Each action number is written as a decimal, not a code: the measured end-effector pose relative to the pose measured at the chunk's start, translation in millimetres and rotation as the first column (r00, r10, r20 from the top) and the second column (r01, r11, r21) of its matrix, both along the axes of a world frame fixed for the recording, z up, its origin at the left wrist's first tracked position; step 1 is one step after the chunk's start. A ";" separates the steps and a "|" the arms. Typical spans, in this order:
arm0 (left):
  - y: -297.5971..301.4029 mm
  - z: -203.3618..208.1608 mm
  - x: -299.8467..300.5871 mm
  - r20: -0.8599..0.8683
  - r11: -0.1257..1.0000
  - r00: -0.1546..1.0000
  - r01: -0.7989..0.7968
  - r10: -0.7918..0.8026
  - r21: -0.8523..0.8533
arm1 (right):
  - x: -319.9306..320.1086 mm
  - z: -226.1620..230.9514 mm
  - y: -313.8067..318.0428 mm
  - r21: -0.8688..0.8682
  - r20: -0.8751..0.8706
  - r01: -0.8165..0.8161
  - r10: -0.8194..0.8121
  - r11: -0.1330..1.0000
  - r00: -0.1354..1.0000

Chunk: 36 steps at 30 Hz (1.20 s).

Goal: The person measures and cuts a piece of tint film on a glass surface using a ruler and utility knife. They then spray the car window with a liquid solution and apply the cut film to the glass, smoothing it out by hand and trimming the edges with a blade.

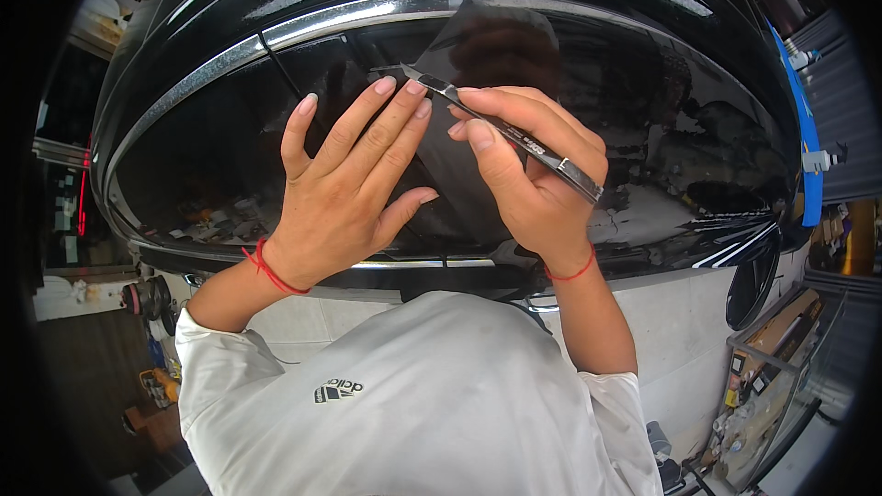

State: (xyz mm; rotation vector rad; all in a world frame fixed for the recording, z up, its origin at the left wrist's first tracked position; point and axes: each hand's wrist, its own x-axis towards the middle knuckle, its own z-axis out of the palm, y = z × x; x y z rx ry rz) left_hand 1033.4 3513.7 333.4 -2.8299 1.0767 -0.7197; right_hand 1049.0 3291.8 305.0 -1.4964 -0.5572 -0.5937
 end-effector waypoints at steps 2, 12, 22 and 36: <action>0.2 -0.1 0.4 0.007 1.000 1.000 0.000 0.000 0.002 | 1.5 -2.0 2.0 -0.005 -0.008 0.019 -0.019 1.000 1.000; 1.2 1.6 0.9 -0.007 1.000 1.000 0.007 -0.007 0.001 | 5.9 -3.1 5.8 -0.068 0.007 0.087 -0.086 0.994 0.996; -6.2 -4.8 0.6 -0.036 0.999 0.998 0.043 -0.044 -0.022 | 5.5 2.4 4.8 -0.119 0.029 0.132 -0.130 0.984 0.991; -7.9 -6.4 0.4 -0.020 1.000 1.000 0.022 -0.023 -0.009 | 9.0 0.0 6.4 -0.069 0.037 0.103 -0.100 0.992 0.994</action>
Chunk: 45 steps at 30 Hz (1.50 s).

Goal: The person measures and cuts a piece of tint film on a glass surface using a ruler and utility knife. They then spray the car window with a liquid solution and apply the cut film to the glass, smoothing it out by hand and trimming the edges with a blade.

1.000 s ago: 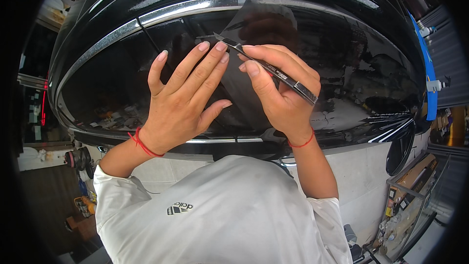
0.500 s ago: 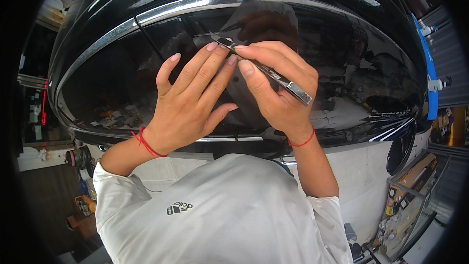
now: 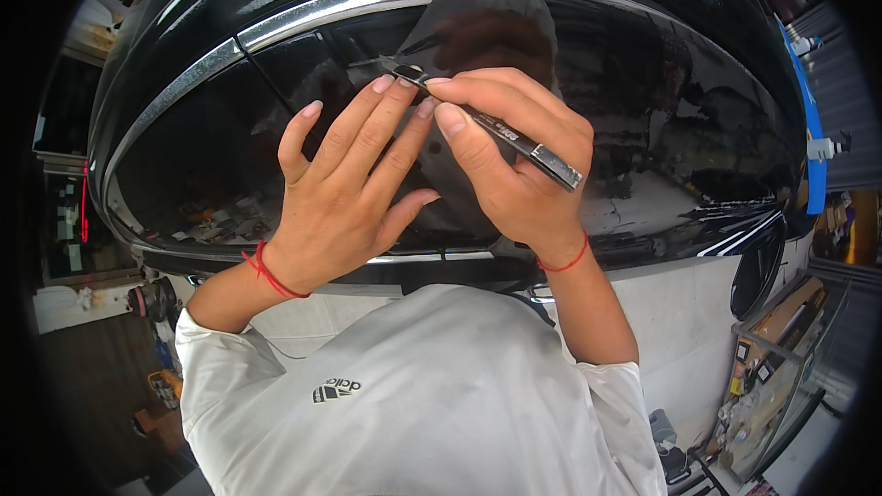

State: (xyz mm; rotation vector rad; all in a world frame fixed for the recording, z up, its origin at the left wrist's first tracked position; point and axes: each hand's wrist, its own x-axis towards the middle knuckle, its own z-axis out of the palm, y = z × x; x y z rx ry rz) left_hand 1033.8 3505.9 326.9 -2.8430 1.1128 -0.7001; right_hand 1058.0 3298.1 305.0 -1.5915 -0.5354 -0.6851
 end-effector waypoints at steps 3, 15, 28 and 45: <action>-0.1 0.5 0.2 -0.005 1.000 1.000 0.002 -0.002 -0.002 | -0.3 0.7 0.0 -0.007 0.009 0.005 -0.005 1.000 1.000; 0.3 2.2 1.1 -0.022 1.000 1.000 0.010 -0.010 -0.023 | -0.8 -0.5 0.9 0.012 0.007 0.027 -0.027 1.000 1.000; -10.2 1.4 0.4 -0.067 0.997 0.995 0.075 -0.077 -0.037 | 1.1 4.2 -4.8 -0.025 0.048 0.034 -0.033 0.999 0.998; -12.5 -2.3 2.5 -0.058 0.997 0.996 0.061 -0.063 -0.038 | 2.3 5.1 -5.7 -0.031 0.087 0.069 -0.066 0.997 0.994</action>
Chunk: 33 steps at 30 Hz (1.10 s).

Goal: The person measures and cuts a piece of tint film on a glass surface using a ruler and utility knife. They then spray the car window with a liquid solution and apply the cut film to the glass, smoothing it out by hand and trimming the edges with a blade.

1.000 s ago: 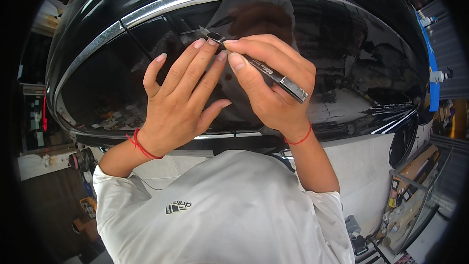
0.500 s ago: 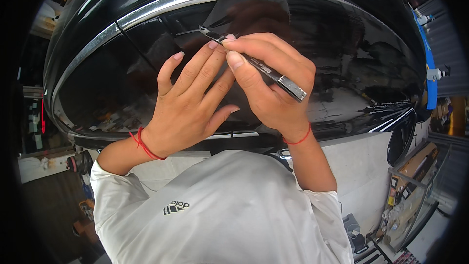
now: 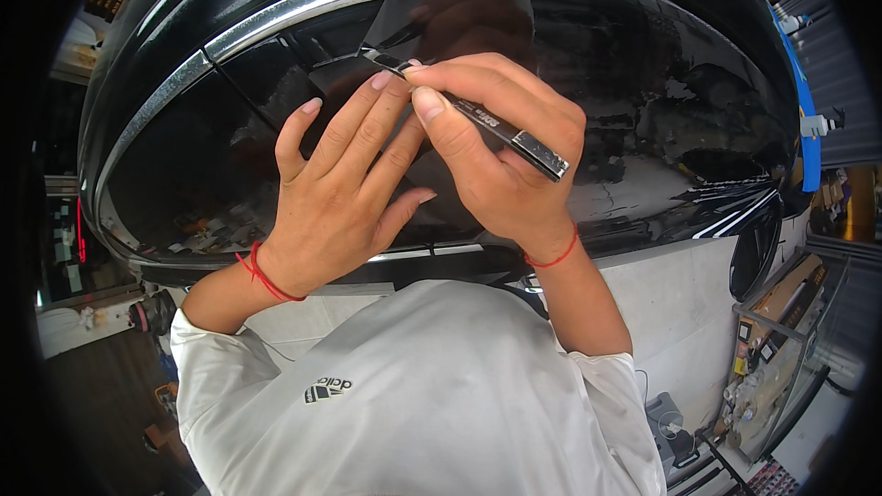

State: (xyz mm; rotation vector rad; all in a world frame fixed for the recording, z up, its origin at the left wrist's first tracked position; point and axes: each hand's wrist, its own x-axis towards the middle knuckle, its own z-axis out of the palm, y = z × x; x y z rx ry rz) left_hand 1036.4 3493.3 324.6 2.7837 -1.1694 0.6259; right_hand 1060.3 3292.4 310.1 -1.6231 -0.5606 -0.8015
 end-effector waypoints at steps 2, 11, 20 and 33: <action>-0.8 1.9 -0.2 -0.014 1.000 1.000 -0.002 0.002 0.003 | -0.6 -2.2 0.2 0.037 -0.025 -0.002 0.003 0.999 1.000; -0.9 3.5 -0.7 -0.006 1.000 1.000 -0.010 0.010 0.020 | -2.5 -1.2 -4.9 0.063 -0.066 0.023 -0.019 0.998 0.998; -8.2 5.3 -5.0 -0.045 1.000 0.999 0.016 -0.016 -0.005 | -3.3 -1.2 -10.7 0.075 -0.070 0.011 -0.006 0.997 0.998; -32.5 -15.2 -0.3 -0.035 0.989 0.994 0.096 -0.100 -0.114 | 9.5 -5.7 -15.6 -0.016 0.160 0.038 -0.035 0.999 0.987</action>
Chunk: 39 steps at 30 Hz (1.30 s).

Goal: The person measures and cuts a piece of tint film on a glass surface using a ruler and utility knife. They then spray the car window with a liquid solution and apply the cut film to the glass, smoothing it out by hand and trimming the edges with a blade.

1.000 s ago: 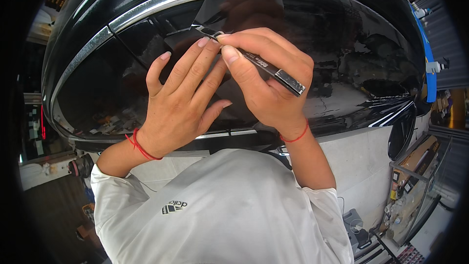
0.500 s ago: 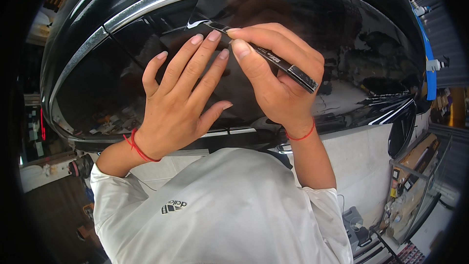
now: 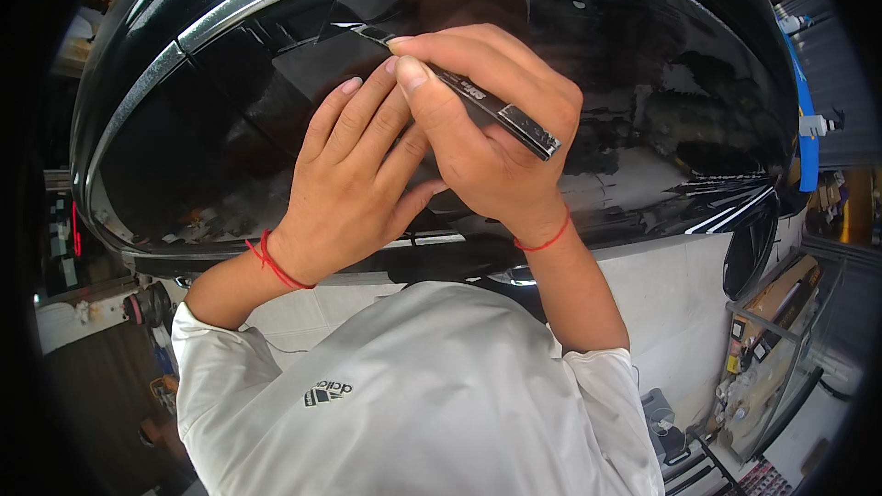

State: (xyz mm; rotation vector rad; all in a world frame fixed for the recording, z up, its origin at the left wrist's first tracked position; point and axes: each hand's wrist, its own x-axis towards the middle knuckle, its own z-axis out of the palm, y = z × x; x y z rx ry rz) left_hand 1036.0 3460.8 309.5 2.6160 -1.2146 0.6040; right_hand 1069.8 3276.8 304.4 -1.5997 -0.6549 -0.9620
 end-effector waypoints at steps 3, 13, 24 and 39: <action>-1.2 -0.8 -0.8 0.023 1.000 1.000 -0.014 0.014 -0.008 | 0.7 -0.6 -0.6 0.012 0.010 0.002 -0.002 1.000 1.000; -5.8 -0.7 -5.1 0.027 0.998 0.998 -0.061 0.061 0.016 | -3.0 1.1 -5.1 0.065 -0.073 -0.015 0.019 0.998 0.997; -5.2 2.5 -5.8 0.008 0.996 0.997 -0.076 0.076 0.044 | -6.2 1.4 -11.9 0.098 -0.168 -0.009 0.026 0.995 0.986; -43.3 -20.3 -11.4 -0.049 0.999 0.998 -0.032 0.030 -0.038 | -5.0 2.0 -20.4 0.082 -0.109 -0.007 0.016 0.997 0.994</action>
